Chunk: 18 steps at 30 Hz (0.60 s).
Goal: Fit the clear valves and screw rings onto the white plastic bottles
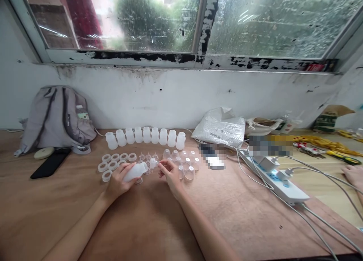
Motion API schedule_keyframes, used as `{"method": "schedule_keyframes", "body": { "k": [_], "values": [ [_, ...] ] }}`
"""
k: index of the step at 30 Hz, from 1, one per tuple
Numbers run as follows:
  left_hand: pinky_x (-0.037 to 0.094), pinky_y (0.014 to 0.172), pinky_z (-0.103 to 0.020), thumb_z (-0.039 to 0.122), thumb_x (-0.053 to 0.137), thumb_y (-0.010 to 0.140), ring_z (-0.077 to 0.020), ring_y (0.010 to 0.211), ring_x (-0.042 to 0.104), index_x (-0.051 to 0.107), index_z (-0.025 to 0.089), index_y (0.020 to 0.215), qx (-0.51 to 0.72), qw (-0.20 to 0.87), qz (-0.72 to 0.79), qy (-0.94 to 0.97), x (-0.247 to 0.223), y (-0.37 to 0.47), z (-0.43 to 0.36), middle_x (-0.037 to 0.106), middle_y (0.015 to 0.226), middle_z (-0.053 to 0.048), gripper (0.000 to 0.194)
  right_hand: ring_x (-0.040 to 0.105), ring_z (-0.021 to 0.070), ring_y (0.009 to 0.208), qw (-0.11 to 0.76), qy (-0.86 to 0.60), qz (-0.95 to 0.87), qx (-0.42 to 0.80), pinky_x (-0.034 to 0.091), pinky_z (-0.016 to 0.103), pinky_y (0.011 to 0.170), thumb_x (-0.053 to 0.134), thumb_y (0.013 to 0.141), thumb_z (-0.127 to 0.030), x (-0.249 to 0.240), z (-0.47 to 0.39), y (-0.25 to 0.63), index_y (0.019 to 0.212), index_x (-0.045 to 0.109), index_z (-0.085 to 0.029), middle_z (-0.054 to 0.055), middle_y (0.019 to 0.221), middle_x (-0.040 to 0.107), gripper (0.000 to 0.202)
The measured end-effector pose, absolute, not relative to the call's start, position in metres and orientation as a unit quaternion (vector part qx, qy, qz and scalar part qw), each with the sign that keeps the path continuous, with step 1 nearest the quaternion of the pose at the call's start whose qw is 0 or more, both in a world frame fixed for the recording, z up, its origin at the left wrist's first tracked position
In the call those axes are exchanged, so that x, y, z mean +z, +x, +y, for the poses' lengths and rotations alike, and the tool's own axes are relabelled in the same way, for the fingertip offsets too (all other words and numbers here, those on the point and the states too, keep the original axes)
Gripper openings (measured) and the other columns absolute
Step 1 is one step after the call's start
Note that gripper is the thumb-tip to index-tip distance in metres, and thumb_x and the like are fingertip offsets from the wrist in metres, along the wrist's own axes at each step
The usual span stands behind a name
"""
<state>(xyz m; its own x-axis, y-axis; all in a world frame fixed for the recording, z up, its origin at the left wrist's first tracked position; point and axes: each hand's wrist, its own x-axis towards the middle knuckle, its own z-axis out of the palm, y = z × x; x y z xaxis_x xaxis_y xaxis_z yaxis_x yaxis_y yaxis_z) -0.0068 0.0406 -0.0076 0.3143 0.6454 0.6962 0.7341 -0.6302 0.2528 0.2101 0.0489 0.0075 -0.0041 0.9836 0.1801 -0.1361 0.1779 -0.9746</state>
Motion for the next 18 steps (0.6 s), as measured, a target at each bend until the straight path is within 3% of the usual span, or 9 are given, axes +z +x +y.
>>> {"method": "schedule_keyframes", "body": {
  "k": [18],
  "values": [
    [0.045,0.076,-0.029,0.039,0.058,0.072,-0.0174,0.084,0.056,0.051,0.02,0.111,-0.39,0.136,-0.378,-0.828,-0.005,-0.01,0.039,0.058,0.092,-0.006,0.044,0.049,0.0098,0.05,0.518,-0.421,-0.611,0.427,0.041,0.023,0.046,0.057,0.073,-0.034,0.013,0.036,0.206,0.074,0.055,-0.017,-0.001,0.061,0.053,0.017]
  ]
}}
